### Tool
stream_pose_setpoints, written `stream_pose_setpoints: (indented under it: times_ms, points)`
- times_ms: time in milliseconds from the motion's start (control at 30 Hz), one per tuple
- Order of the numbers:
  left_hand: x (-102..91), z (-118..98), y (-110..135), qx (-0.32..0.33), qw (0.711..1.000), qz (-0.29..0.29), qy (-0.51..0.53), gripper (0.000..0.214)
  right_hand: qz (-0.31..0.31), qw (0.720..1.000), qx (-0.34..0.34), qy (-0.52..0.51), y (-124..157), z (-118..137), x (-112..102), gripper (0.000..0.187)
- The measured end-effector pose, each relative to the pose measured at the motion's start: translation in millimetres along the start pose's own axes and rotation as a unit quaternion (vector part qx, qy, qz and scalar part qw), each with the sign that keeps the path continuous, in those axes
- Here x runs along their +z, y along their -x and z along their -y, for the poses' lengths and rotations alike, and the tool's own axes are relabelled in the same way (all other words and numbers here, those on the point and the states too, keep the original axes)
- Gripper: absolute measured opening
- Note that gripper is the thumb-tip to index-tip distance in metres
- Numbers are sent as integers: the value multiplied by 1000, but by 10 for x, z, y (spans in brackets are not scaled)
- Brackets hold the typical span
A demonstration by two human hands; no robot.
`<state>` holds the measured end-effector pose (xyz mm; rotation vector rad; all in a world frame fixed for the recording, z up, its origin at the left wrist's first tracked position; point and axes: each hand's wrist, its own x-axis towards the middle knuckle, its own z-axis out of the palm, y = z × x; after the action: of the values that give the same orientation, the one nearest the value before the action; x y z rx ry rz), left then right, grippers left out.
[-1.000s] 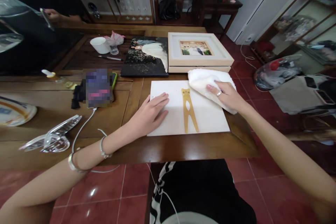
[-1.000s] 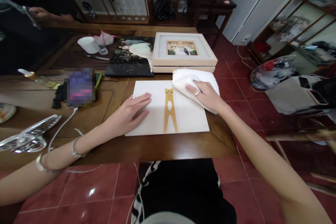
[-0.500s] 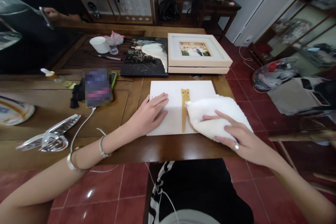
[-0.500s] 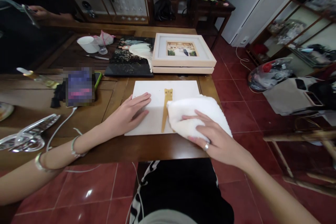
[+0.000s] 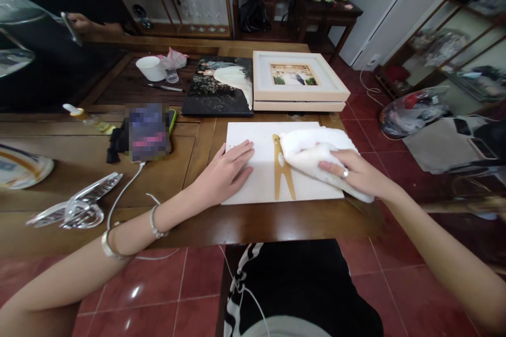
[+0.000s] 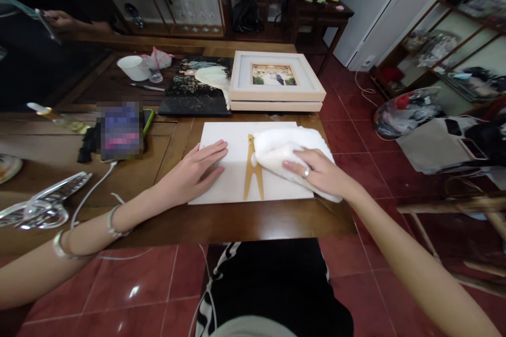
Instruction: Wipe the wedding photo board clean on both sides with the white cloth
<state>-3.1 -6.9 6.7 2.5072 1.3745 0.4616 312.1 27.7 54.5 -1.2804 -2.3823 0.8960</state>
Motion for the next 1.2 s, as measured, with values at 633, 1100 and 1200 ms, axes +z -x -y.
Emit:
stream_pose_setpoints:
  times_ms: [633, 1100, 1200]
  points:
    - [-3, 1, 7, 1, 1000, 1, 2, 40, -101, 995, -7, -1, -531, -179, -14, 47]
    - [-6, -4, 2, -1, 1000, 4, 3, 40, -18, 987, -159, 6, 565, 286, 342, 30]
    - [-11, -7, 1, 2, 1000, 3, 1, 40, -7, 978, -208, 17, 657, 310, 391, 24]
